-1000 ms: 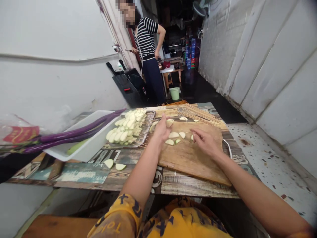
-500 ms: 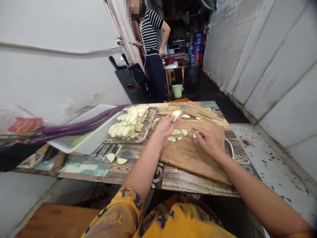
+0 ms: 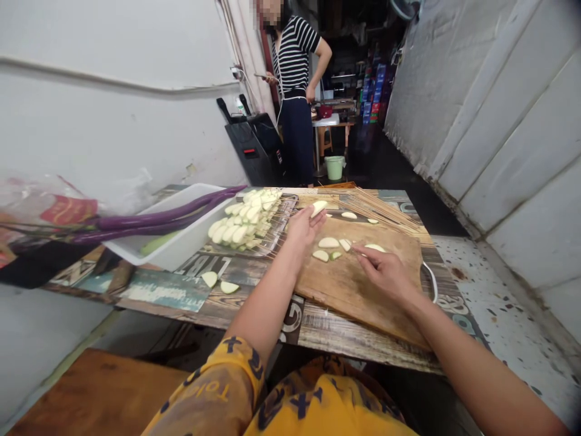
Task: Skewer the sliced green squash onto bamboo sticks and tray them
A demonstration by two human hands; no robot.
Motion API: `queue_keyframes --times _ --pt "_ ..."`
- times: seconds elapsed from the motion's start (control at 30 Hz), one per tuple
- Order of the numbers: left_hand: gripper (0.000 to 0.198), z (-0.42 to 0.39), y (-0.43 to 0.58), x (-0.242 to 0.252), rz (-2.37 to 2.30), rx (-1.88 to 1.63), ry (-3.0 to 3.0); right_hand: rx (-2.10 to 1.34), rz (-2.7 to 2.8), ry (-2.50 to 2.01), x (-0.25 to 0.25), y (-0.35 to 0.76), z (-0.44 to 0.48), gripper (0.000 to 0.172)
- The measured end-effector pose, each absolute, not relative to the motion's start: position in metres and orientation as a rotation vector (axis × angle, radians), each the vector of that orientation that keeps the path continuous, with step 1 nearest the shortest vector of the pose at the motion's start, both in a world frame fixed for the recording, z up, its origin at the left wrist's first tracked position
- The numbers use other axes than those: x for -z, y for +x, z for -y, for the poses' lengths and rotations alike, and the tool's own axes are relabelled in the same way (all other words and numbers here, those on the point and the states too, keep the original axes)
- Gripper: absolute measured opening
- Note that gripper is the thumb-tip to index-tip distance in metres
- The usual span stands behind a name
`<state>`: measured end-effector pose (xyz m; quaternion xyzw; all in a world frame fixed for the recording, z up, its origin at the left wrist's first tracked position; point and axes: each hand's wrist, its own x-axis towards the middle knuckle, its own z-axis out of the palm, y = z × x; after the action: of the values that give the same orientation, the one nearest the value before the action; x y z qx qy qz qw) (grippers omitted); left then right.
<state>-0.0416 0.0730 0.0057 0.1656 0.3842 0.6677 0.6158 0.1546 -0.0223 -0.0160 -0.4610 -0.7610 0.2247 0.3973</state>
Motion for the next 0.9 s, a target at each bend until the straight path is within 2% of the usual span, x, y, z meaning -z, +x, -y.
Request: queue_keyframes --times 0.9 --pt "0.005 -0.0697 -0.0382 -0.0053 -0.898 -1.51 0.439 -0.732 1.874 -1.197 0.0137 0.1565 0.0205 0.033"
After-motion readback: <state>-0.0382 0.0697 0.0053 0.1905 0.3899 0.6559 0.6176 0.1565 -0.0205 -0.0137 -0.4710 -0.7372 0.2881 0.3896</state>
